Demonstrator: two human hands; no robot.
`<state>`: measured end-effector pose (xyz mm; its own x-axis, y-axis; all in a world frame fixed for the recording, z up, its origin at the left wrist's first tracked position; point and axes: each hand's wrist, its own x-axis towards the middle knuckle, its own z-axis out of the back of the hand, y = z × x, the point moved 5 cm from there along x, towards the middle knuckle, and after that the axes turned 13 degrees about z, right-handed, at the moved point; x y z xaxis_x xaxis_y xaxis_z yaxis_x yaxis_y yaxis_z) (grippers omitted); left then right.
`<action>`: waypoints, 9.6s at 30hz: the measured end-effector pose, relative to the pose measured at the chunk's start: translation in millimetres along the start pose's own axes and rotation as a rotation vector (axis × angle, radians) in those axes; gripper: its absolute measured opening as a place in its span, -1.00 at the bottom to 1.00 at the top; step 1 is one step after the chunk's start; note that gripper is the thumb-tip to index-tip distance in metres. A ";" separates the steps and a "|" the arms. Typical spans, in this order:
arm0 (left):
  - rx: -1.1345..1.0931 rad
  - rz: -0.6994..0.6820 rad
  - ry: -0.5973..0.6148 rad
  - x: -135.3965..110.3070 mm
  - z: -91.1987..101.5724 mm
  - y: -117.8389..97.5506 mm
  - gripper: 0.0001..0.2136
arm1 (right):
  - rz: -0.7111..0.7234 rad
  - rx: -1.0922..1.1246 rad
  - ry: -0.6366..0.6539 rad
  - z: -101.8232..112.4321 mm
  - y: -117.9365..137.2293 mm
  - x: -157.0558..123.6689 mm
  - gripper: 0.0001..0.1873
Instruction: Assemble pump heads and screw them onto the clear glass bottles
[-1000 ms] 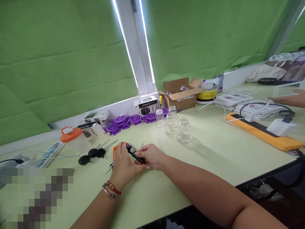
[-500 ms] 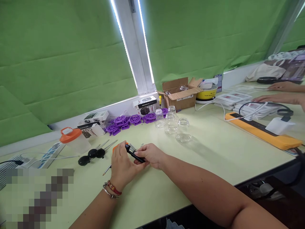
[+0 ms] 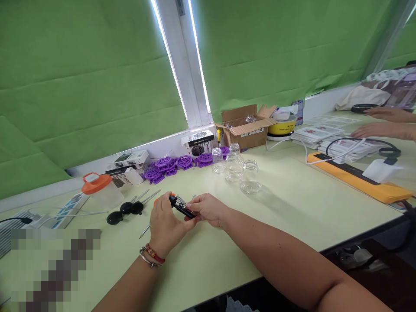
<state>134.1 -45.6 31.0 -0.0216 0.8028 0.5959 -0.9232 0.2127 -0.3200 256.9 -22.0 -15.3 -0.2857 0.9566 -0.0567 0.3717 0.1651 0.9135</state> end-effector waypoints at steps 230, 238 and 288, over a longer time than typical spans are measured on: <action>-0.093 0.100 0.200 2.8 -1.6 4.5 -0.31 | -0.125 -0.057 -0.039 3.7 -15.7 4.5 -0.92; -0.090 0.073 0.198 3.0 -3.5 3.7 -0.27 | -0.133 -0.082 -0.088 7.3 -15.1 6.5 -0.91; -0.028 0.051 0.187 4.4 -3.8 8.9 -0.25 | -0.076 -0.109 0.117 -0.1 -15.2 1.1 -0.84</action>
<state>127.2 -38.0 28.0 0.0066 0.9019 0.4318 -0.9115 0.1830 -0.3684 250.8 -23.5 -29.2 -0.4123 0.9070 -0.0859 0.2487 0.2027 0.9471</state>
